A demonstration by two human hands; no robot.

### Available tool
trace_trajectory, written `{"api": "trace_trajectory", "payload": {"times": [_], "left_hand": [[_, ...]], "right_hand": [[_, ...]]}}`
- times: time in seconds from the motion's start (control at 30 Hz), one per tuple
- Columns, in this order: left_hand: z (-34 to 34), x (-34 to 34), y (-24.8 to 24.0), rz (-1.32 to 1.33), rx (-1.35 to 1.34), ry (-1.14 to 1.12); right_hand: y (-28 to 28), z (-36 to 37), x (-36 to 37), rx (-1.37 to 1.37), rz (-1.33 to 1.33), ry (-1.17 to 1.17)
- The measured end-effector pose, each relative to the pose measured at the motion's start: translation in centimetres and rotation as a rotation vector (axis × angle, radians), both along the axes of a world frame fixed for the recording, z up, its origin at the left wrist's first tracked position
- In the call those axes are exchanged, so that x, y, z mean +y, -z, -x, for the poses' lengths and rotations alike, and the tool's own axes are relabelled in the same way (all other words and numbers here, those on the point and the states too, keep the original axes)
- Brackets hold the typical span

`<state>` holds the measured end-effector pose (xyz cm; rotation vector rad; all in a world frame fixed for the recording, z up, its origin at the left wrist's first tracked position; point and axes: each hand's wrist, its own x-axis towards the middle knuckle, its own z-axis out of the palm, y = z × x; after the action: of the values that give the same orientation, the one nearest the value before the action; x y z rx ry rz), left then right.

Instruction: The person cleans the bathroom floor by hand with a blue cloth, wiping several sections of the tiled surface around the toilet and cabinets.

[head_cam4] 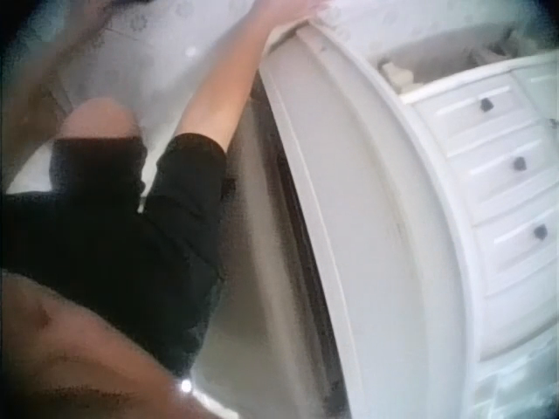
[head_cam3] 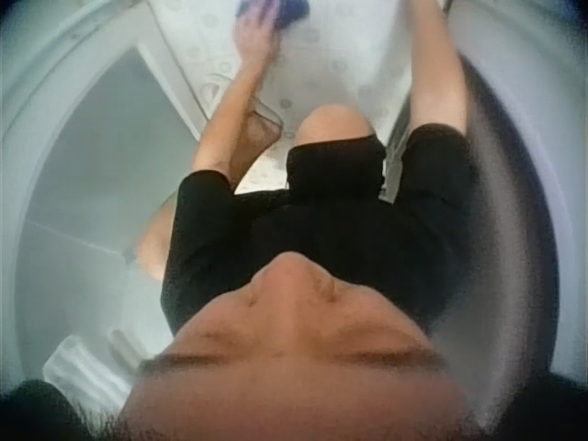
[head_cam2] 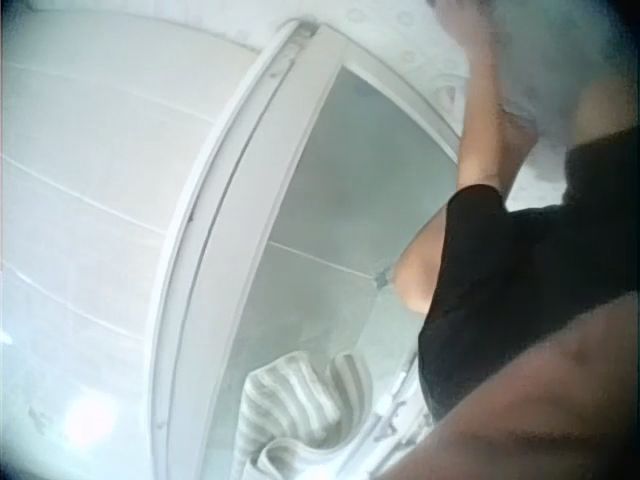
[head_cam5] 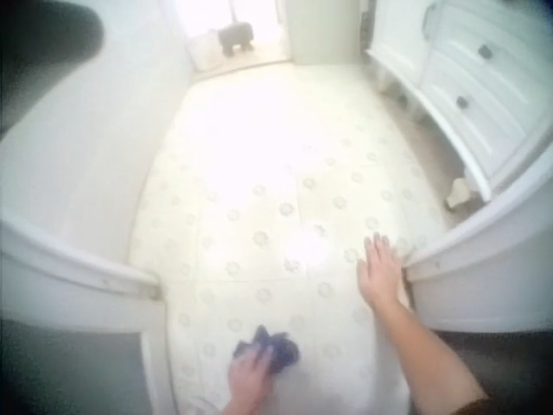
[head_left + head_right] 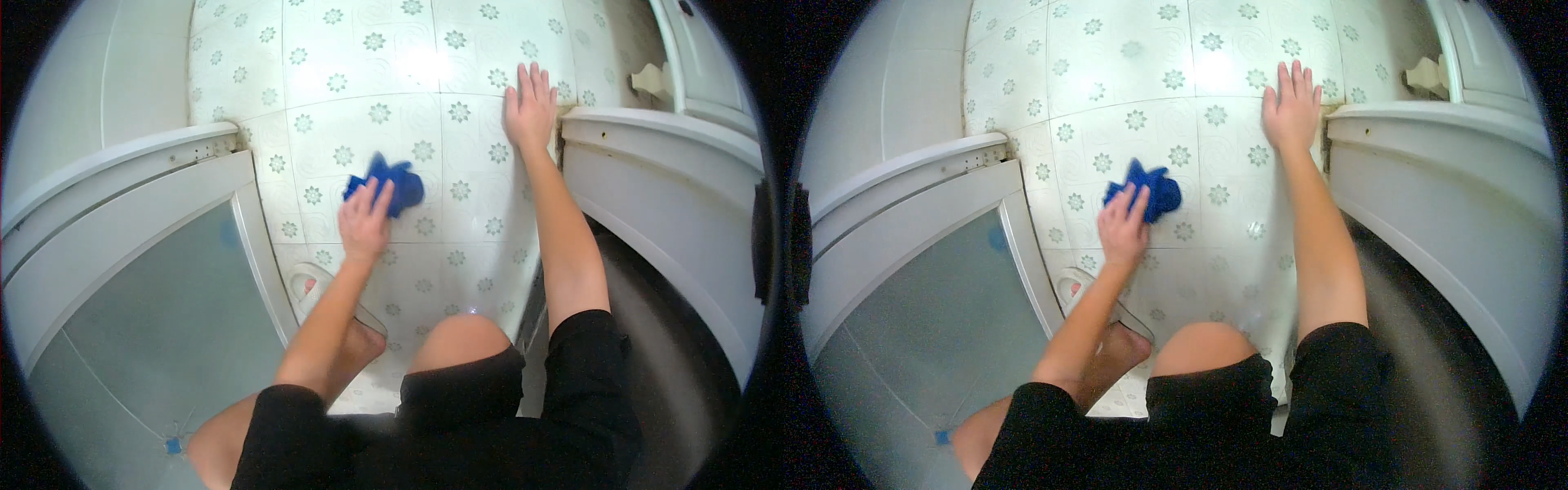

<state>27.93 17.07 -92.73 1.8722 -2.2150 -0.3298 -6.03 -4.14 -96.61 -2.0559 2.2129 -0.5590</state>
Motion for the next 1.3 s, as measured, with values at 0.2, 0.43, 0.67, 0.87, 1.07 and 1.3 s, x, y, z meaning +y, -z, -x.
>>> {"api": "trace_trajectory", "payload": {"times": [0.2, 0.43, 0.67, 0.87, 1.07, 1.3], "left_hand": [[-4.9, -9.2, 0.1, 0.078, -0.037, -0.441], [5.0, 4.0, 1.6, 0.036, 0.044, -0.101], [5.2, 2.8, 2.5, -0.019, 0.087, 0.085], [4.8, -16.9, 1.4, 0.235, 0.079, -0.206], [13.6, -8.2, 1.9, 0.025, 0.406, 0.438], [3.2, -1.1, 0.6, -0.038, 0.309, 0.854]], "right_hand": [[0.2, 1.4, 3.4, -0.224, 0.001, -0.021], [-1.6, -1.8, 25.4, 0.023, -0.186, 0.138], [-1.4, -1.3, 27.6, -0.024, -0.159, 0.138], [-1.3, -1.6, 27.3, -0.111, -0.152, 0.108], [-1.5, -1.3, 28.0, -0.172, -0.108, 0.115], [-1.7, -1.0, 27.9, -0.188, -0.078, 0.132]]}}
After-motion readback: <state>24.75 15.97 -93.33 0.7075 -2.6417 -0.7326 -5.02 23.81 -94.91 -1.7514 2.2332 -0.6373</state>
